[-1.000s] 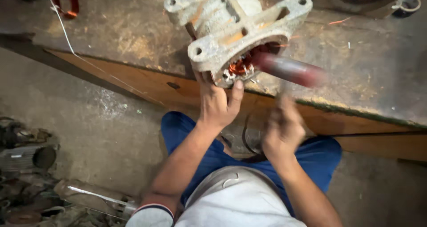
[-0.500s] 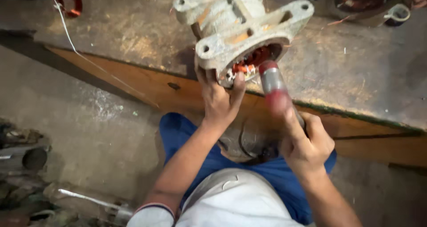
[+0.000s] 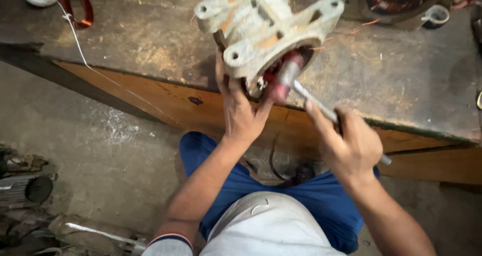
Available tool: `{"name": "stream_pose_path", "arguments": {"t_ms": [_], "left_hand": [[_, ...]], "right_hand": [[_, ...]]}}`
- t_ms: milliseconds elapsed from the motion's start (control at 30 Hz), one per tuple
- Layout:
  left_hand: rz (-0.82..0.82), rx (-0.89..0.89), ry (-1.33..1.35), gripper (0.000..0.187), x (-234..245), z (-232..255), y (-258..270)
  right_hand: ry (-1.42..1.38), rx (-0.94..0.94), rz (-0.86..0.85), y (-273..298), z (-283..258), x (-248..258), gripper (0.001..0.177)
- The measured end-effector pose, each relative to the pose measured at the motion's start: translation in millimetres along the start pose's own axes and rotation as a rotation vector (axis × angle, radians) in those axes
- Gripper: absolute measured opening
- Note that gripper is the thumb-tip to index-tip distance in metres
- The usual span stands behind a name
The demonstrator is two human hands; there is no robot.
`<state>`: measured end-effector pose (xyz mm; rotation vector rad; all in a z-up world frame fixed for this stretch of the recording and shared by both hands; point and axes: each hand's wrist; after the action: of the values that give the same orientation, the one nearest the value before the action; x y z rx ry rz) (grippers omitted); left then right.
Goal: The person winds copper wire into the slots of a motor housing, secures the coils with white string, and uses a hammer to tap the windings into place. The person also uses scissors to cut the string and adjusts the wire placement by hand.
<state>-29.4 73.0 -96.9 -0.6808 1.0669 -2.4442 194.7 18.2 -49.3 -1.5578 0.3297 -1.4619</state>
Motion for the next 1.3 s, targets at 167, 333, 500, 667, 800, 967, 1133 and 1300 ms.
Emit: {"name": "stream_pose_path", "arguments": {"t_ms": [167, 333, 500, 667, 800, 967, 1133, 1300], "left_hand": [[-0.059, -0.139, -0.134, 0.082, 19.2, -21.9, 4.5], [0.178, -0.132, 0.012, 0.073, 64.4, -53.4, -49.1], [-0.078, -0.745, -0.277, 0.073, 85.4, -45.2, -135.3], [-0.248, -1.105, -0.644, 0.073, 79.4, 28.7, -171.7], [-0.019, -0.859, -1.037, 0.083, 38.3, 96.5, -117.7], [-0.017, -0.436, -1.523, 0.055, -54.2, 151.5, -107.4], [-0.486, -0.521, -0.428, 0.062, -1.8, 155.1, -162.1], [-0.754, -0.819, -0.044, 0.042, 69.3, 56.6, -201.0]], "right_hand": [[-0.061, 0.044, -0.028, -8.0, 4.6, -5.1, 0.058], [-0.224, -0.163, -0.004, 25.5, -7.8, -1.8, 0.060], [-0.515, -0.312, 0.185, 94.4, -14.5, -10.8, 0.057], [-0.659, -0.490, 0.296, 162.7, -5.8, -1.0, 0.042], [-0.798, -0.612, 0.344, 182.2, -6.7, 2.9, 0.050], [-1.085, -0.700, 0.325, 164.6, -19.6, 3.2, 0.058], [-0.969, -0.616, 0.252, 163.6, -33.5, 26.0, 0.053], [-1.025, -0.650, 0.218, 173.1, -37.5, 37.2, 0.049]]}}
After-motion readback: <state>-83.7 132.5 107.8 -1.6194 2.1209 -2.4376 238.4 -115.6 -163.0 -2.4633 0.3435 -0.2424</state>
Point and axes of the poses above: each hand's wrist, its own y-axis away from the middle knuckle, its own x-axis out of the back of the hand, z = x × y, and after that the axes turned 2 degrees about y, right-handed
